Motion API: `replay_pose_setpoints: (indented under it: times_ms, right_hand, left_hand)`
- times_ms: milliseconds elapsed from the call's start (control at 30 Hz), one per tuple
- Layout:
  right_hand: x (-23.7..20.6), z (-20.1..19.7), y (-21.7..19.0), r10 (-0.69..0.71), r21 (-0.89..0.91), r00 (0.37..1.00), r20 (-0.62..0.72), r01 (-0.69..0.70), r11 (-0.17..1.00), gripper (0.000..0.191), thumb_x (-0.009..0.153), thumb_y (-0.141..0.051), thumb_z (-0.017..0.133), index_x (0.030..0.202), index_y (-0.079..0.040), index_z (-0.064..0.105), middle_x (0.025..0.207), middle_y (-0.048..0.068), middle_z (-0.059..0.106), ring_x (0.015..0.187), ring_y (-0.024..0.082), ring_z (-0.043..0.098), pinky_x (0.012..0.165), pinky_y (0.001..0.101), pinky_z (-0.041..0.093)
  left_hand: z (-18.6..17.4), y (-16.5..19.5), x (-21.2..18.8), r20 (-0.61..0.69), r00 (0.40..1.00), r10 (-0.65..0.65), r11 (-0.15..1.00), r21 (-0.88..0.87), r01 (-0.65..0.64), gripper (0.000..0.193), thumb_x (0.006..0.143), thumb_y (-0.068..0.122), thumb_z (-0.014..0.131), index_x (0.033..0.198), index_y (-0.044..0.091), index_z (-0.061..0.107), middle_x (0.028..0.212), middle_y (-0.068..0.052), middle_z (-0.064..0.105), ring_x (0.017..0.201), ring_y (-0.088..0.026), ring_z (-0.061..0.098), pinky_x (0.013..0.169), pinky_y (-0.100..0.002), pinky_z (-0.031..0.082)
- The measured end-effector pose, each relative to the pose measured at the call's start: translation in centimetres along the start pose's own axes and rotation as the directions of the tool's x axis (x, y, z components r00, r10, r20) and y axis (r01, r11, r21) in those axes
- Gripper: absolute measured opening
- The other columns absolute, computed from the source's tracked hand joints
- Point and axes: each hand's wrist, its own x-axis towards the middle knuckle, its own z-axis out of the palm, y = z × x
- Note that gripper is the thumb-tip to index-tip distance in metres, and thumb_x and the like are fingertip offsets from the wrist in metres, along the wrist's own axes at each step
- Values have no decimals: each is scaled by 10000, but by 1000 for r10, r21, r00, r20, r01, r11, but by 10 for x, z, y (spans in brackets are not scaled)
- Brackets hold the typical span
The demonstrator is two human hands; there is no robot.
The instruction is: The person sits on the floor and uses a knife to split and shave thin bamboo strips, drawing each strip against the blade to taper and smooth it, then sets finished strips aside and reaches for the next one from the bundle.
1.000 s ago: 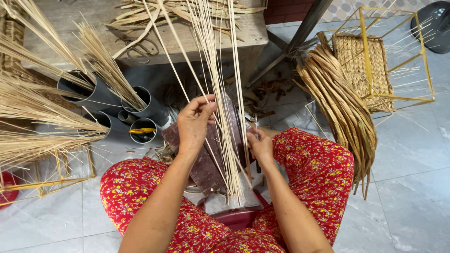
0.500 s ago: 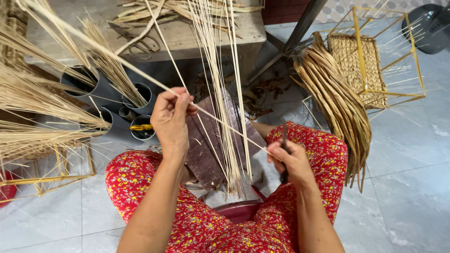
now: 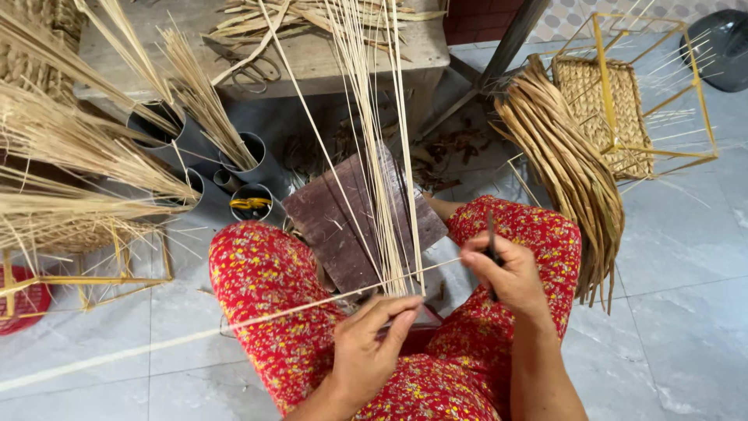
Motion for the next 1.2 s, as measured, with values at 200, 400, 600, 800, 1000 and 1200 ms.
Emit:
replay_pose_setpoints:
  times_ms: [200,400,600,800,1000,1200]
  right_hand:
    - [-13,52,-19,-103,34,991,89,101,994,100,959,-80,715,1033,-15,734,744,-42,616,588,7,491,496,179,377]
    - [-33,59,-55,-125,223,992,10,120,967,410,1057,-290,525,1331,1,618,808,-6,626,604,28,502,527,167,404]
    - [-58,65,-83,-170,420,977,125,103,902,537,1096,-303,493,1502,48,481,883,64,592,647,99,536,579,225,475]
    - [-77,71,-91,-107,622,949,297,-107,776,644,1049,-216,584,1606,-58,302,834,160,629,545,112,518,491,243,454]
    - [-84,79,-86,-15,627,956,294,-181,757,649,1023,-224,627,1587,-58,350,832,162,625,526,126,514,465,253,449]
    - [-93,83,-85,23,752,943,333,-280,597,642,1026,-228,642,1597,-133,365,798,152,606,471,113,469,410,248,418]
  left_hand:
    - [3,20,33,128,970,207,933,272,-235,378,957,46,651,1330,-14,626,1102,-174,724,965,-277,718,820,-360,593]
    - [-2,15,37,107,982,-154,988,47,150,300,969,75,676,1259,101,747,914,-75,760,746,-127,692,646,-262,554]
    - [-11,17,34,56,998,9,998,-66,-5,187,973,51,707,1149,67,768,968,-29,678,834,-82,649,722,-221,534]
    - [-19,24,32,114,993,-36,990,-129,51,193,974,52,705,1158,62,765,938,-15,657,835,-73,629,726,-220,519]
    - [-17,30,28,58,998,-29,990,-138,37,191,965,26,707,1144,63,758,954,-7,658,834,-63,622,711,-216,512]
    - [-18,33,23,-19,994,109,994,-4,-109,205,939,1,746,1130,72,771,917,7,653,821,-57,589,677,-211,485]
